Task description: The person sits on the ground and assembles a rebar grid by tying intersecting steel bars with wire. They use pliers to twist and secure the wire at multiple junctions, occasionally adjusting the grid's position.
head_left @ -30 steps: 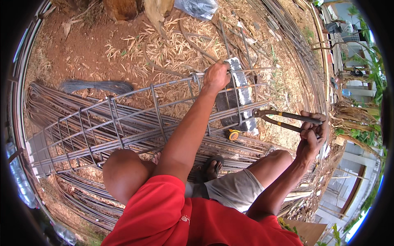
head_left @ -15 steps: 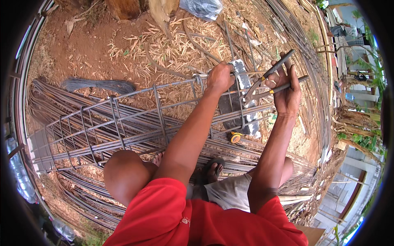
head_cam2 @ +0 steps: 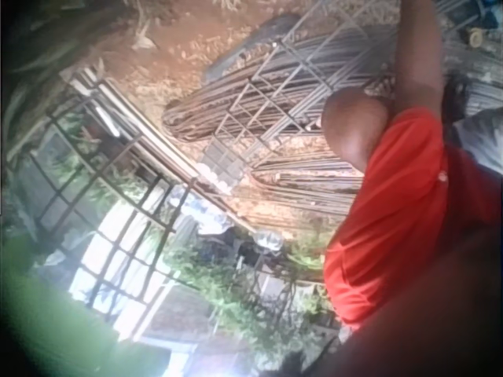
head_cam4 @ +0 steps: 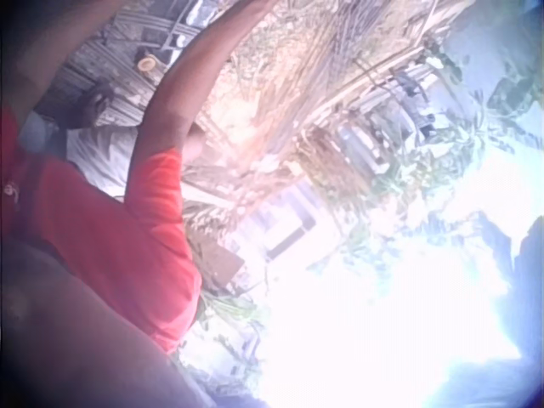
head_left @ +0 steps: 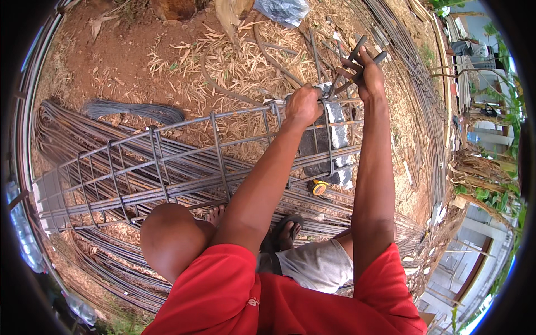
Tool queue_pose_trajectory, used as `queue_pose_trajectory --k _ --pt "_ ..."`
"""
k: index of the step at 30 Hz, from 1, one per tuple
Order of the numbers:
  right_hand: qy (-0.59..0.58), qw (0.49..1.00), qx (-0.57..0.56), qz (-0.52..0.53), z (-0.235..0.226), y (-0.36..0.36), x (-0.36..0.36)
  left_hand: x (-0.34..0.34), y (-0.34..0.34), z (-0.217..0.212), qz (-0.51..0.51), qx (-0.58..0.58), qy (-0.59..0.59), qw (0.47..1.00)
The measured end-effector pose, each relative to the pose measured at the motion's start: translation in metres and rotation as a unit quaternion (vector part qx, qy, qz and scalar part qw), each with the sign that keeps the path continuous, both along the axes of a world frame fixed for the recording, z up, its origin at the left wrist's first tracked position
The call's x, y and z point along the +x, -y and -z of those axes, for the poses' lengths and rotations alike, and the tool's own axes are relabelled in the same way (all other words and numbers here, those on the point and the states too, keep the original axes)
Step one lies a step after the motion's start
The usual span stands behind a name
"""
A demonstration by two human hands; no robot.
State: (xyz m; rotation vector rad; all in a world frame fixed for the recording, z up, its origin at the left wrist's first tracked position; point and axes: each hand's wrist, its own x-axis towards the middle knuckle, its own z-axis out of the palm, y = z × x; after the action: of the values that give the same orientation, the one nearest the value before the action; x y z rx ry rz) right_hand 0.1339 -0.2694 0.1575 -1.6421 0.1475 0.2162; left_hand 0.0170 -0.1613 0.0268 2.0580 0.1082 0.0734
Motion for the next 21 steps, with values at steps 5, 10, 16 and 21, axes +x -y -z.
queue_pose_trajectory --k 5,10,16,21 --pt "-0.01 1.0 -0.001 -0.004 0.0031 0.0043 0.0071 0.0013 -0.0001 -0.0017 -0.001 0.0 -0.005 1.0" --pt "-0.013 1.0 0.002 -0.013 0.006 0.0036 0.0104 0.0002 -0.0017 -0.0053 0.0 0.0 -0.012 1.0" --pt "0.002 1.0 -0.009 -0.014 0.0046 0.0036 0.0047 -0.0008 -0.003 -0.0081 0.004 -0.015 -0.032 0.999" --pt "-0.01 1.0 -0.008 -0.005 0.0024 0.002 0.003 0.0013 -0.0024 -0.006 0.014 -0.006 -0.038 0.999"
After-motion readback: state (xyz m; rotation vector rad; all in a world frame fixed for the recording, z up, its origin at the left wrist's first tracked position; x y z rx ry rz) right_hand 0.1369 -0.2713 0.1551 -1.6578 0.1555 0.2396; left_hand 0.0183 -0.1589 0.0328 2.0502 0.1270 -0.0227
